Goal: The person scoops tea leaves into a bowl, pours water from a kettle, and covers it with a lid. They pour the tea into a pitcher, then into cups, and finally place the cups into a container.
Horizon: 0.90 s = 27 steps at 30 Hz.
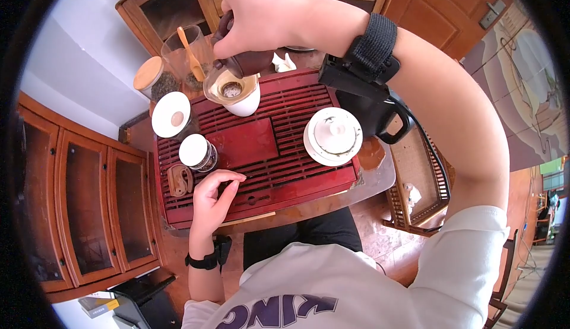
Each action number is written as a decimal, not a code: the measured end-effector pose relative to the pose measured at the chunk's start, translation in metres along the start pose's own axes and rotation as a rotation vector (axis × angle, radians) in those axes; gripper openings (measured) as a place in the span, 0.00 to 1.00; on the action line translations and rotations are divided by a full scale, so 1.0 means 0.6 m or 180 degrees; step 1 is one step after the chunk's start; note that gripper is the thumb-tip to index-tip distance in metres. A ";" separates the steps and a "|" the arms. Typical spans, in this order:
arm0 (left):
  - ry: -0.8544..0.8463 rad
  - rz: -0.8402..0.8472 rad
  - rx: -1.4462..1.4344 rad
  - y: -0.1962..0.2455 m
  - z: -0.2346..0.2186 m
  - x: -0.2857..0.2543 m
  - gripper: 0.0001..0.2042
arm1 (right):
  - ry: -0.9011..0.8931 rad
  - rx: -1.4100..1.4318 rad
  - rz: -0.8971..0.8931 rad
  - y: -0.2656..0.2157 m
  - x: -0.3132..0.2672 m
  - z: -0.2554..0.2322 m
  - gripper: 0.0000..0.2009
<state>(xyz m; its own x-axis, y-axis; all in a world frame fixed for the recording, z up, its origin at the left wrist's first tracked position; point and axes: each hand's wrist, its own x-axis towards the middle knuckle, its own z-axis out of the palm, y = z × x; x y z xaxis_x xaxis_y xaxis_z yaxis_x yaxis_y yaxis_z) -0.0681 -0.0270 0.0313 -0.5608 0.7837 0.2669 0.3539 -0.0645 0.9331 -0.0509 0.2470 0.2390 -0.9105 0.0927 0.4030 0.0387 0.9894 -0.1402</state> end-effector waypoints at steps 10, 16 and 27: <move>-0.0004 -0.0006 -0.0047 0.003 0.001 0.000 0.05 | -0.0813 0.0568 0.0280 -0.023 0.018 -0.043 0.24; 0.0013 -0.0012 -0.0030 0.003 0.001 0.000 0.05 | -0.0775 0.0309 0.0282 -0.042 0.024 -0.040 0.24; 0.0016 0.0003 0.0020 0.004 0.001 0.001 0.06 | -0.0809 0.0240 0.0047 -0.048 0.036 -0.059 0.23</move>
<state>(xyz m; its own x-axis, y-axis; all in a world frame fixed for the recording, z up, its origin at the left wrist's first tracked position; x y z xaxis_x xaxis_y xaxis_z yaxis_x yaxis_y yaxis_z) -0.0670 -0.0264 0.0337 -0.5643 0.7805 0.2690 0.3592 -0.0613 0.9312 -0.0573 0.2244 0.2838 -0.9846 0.0664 0.1618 0.0305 0.9761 -0.2152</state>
